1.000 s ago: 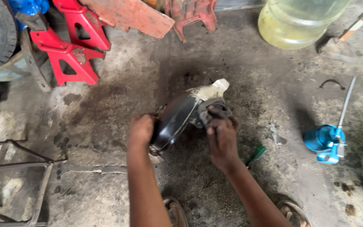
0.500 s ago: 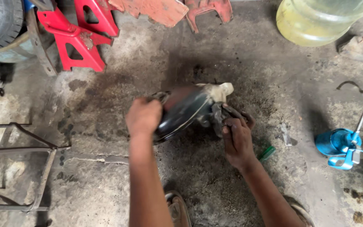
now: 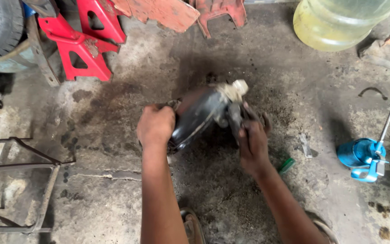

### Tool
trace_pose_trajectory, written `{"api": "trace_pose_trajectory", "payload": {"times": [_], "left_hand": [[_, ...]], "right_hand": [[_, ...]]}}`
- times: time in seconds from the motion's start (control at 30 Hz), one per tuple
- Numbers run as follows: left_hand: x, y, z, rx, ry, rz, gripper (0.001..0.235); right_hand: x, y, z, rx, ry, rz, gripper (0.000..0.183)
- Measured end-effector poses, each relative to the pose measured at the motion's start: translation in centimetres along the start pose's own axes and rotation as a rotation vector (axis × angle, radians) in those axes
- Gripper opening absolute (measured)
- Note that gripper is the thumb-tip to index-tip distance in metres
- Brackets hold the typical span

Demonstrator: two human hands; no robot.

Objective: The person cleans a dark mechanical housing component using a rag and a blue oil can. They repeatedly wipe the exterior surfaces and apply oil to the part, rotating it to access different sides and crevices.

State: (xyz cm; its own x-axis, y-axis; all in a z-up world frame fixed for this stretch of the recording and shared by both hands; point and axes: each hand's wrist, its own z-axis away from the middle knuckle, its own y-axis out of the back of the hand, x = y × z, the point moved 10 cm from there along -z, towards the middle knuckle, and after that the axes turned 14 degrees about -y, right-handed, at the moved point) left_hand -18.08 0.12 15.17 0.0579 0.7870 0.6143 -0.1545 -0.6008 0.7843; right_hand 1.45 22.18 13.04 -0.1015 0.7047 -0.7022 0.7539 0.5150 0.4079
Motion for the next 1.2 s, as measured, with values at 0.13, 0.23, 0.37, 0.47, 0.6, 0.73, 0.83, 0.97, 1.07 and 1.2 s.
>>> {"api": "trace_pose_trajectory", "payload": {"times": [0.13, 0.23, 0.37, 0.47, 0.6, 0.73, 0.83, 0.97, 1.07, 1.2], "left_hand": [[-0.2, 0.1, 0.1, 0.018, -0.012, 0.053, 0.046], [-1.4, 0.5, -0.1, 0.030, 0.019, 0.096, 0.045], [-2.6, 0.5, -0.3, 0.060, 0.064, 0.167, 0.043], [-2.7, 0.7, -0.4, 0.044, 0.071, 0.152, 0.042], [-2.1, 0.0, 0.0, 0.011, 0.061, 0.065, 0.043], [-3.1, -0.2, 0.0, 0.026, 0.081, 0.124, 0.045], [-5.1, -0.3, 0.2, 0.044, 0.139, 0.201, 0.043], [-6.2, -0.3, -0.2, 0.036, 0.144, 0.262, 0.042], [-5.5, 0.0, -0.7, -0.015, 0.082, 0.170, 0.042], [-2.8, 0.6, -0.3, 0.010, -0.023, 0.108, 0.044]], "right_hand": [[-1.2, -1.5, -4.4, -0.110, 0.043, 0.069, 0.010], [-1.7, -2.0, -5.0, -0.140, 0.045, 0.068, 0.012], [-1.1, -1.1, -2.3, -0.063, 0.018, 0.047, 0.015], [-0.8, -0.5, -1.5, -0.029, 0.029, 0.015, 0.017], [-0.6, -2.2, -3.3, -0.100, -0.045, 0.078, 0.021], [-3.9, -3.8, -4.1, -0.191, 0.074, 0.064, 0.022], [-5.7, -3.5, -2.4, -0.232, 0.051, -0.124, 0.024], [-5.2, -2.9, -1.1, -0.203, 0.072, -0.221, 0.023], [-3.8, -2.8, -1.8, -0.194, 0.088, -0.170, 0.022], [-1.5, -2.2, -3.9, -0.174, -0.040, -0.079, 0.020]]}}
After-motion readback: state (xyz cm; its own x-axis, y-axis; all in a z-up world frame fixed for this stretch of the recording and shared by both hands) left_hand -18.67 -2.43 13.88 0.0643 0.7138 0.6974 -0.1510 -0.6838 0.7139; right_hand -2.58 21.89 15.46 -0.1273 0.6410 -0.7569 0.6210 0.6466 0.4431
